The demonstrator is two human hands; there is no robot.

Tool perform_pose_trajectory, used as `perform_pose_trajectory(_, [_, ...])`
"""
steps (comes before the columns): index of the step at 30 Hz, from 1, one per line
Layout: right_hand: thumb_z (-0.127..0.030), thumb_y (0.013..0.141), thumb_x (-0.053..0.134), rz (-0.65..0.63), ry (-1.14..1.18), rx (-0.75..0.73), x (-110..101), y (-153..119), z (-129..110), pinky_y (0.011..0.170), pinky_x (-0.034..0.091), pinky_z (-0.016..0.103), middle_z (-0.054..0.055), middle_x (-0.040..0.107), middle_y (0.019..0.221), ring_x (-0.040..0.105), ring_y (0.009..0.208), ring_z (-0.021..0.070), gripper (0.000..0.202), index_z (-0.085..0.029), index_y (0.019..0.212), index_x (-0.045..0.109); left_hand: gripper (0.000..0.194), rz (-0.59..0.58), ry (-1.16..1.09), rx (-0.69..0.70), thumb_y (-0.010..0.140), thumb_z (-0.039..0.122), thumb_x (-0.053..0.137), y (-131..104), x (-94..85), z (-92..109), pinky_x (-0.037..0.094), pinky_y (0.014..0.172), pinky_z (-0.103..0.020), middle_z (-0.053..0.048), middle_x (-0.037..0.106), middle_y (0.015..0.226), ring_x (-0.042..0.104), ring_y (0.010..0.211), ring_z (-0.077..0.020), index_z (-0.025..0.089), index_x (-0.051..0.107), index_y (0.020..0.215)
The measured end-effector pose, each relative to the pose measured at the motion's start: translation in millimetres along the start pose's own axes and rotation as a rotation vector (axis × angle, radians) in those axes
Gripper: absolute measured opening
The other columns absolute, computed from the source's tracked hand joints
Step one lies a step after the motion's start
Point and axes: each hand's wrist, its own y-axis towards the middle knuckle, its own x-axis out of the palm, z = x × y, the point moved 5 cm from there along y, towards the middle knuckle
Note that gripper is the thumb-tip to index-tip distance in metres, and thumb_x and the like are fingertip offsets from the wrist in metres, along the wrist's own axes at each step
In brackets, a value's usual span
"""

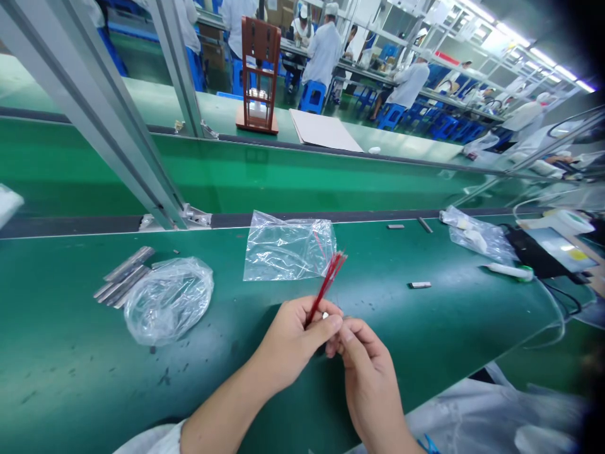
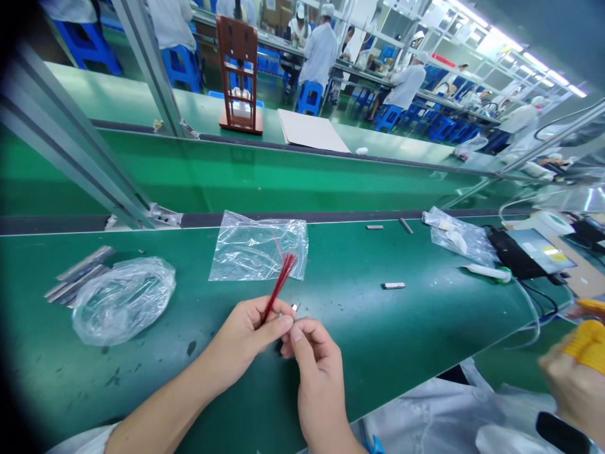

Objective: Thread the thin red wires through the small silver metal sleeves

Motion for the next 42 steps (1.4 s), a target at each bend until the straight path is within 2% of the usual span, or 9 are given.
perform_pose_trajectory(5, [-0.043,0.093,0.066,-0.043,-0.079,0.012,1,0,-4,0.065,0.042,0.027,-0.001,0.058,0.066,0.051,0.066,0.0153,0.029,-0.019,0.076,0.066,0.018,-0.033,0.101,-0.027,0.087,0.032,0.065,0,3.0,1,0.040,0.062,-0.029,0.001,0.055,0.060,0.051,0.059,-0.0135,0.017,0.061,0.077])
perform_pose_trajectory(10, [-0.043,0.091,0.067,0.012,-0.105,-0.015,-13,0,-13,0.063,0.045,0.028,-0.001,0.059,0.067,0.053,0.065,0.0161,0.023,-0.021,0.094,0.070,0.019,-0.033,0.263,-0.062,0.087,0.028,0.061,-3,2.6,5,0.029,0.056,-0.027,0.003,0.052,0.060,0.038,0.055,-0.0109,0.017,0.061,0.072])
perform_pose_trajectory(15, [-0.038,0.090,0.070,-0.186,-0.080,0.040,-20,10,-15,0.064,0.045,0.029,0.001,0.065,0.077,0.052,0.066,0.0151,0.016,-0.022,0.092,0.075,0.019,-0.143,0.326,-0.180,0.086,0.030,0.060,-5,4.1,0,0.018,0.053,-0.030,0.007,0.034,0.055,0.025,0.053,-0.0112,0.017,0.064,0.072])
perform_pose_trajectory(23, [-0.037,0.087,0.074,-0.302,-0.032,0.107,-19,13,-16,0.061,0.043,0.028,0.000,0.065,0.074,0.052,0.062,0.0136,0.015,-0.023,0.085,0.075,0.024,-0.191,0.333,-0.218,0.086,0.037,0.060,-6,8.1,2,0.017,0.051,-0.029,0.007,0.035,0.058,0.021,0.051,-0.0103,0.018,0.060,0.072])
perform_pose_trajectory(25, [-0.037,0.089,0.072,-0.270,-0.069,0.071,-24,16,-17,0.062,0.044,0.028,0.000,0.063,0.072,0.053,0.063,0.0142,0.016,-0.022,0.084,0.074,0.024,-0.128,0.389,-0.192,0.087,0.040,0.060,-6,4.2,5,0.018,0.051,-0.028,0.008,0.030,0.058,0.022,0.052,-0.0112,0.019,0.060,0.075])
perform_pose_trajectory(27, [-0.039,0.089,0.071,-0.178,-0.126,0.012,-34,22,-20,0.062,0.045,0.028,0.000,0.062,0.069,0.054,0.063,0.0146,0.019,-0.021,0.084,0.073,0.022,0.048,0.583,-0.133,0.087,0.043,0.062,-6,-6.3,10,0.020,0.051,-0.028,0.008,0.030,0.057,0.026,0.050,-0.0126,0.021,0.062,0.083])
perform_pose_trajectory(30, [-0.041,0.088,0.071,-0.003,-0.255,-0.077,-51,33,-25,0.058,0.046,0.027,0.000,0.062,0.068,0.053,0.059,0.0139,0.021,-0.020,0.084,0.072,0.028,0.301,0.982,-0.023,0.080,0.048,0.071,-8,-18.0,18,0.024,0.051,-0.028,0.003,0.051,0.059,0.045,0.054,-0.0182,0.024,0.067,0.094])
perform_pose_trajectory(33, [-0.040,0.088,0.071,0.045,-0.350,-0.145,-58,41,-28,0.053,0.045,0.026,0.001,0.063,0.073,0.051,0.055,0.0124,0.022,-0.019,0.083,0.071,0.036,0.327,1.184,0.024,0.074,0.050,0.076,-6,-17.2,13,0.025,0.053,-0.029,-0.004,0.067,0.071,0.057,0.061,-0.0244,0.025,0.070,0.099])
perform_pose_trajectory(42, [-0.035,0.093,0.066,0.072,-0.390,-0.181,-60,41,-27,0.048,0.044,0.025,0.001,0.061,0.079,0.050,0.051,0.0102,0.018,-0.019,0.084,0.069,0.015,0.328,1.218,0.146,0.077,0.035,0.077,-5,-13.6,0,0.014,0.054,-0.030,-0.003,0.065,0.064,0.051,0.054,-0.0220,0.029,0.073,0.090])
